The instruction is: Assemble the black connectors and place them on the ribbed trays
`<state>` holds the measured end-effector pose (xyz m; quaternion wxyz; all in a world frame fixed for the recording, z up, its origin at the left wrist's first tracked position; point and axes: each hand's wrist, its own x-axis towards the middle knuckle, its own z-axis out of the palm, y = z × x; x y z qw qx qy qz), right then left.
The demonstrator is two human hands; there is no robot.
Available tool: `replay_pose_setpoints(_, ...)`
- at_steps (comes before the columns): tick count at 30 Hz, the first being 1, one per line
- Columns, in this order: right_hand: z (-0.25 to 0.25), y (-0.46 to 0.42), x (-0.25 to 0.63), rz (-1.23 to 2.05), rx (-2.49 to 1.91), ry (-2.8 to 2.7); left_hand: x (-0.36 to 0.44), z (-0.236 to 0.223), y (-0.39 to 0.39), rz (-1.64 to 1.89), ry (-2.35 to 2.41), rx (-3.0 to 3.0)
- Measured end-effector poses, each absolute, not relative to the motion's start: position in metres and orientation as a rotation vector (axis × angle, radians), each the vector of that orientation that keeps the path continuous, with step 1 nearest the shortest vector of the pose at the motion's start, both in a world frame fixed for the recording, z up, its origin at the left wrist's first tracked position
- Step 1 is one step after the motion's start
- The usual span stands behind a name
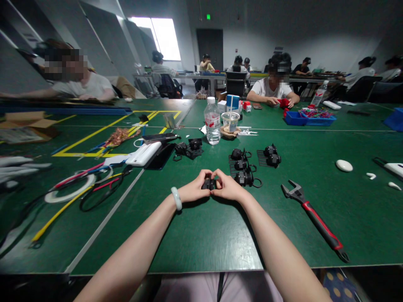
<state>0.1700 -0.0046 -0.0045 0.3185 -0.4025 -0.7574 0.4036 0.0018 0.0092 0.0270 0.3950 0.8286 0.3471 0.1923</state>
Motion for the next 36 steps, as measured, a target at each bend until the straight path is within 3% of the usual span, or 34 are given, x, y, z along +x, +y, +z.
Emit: replay_pose_setpoints(36,-0.0048,0.0003,0.1696,1.027,-1.204,-1.948,0.0023,0.0253,0.0082,0.526,0.918,2.08)
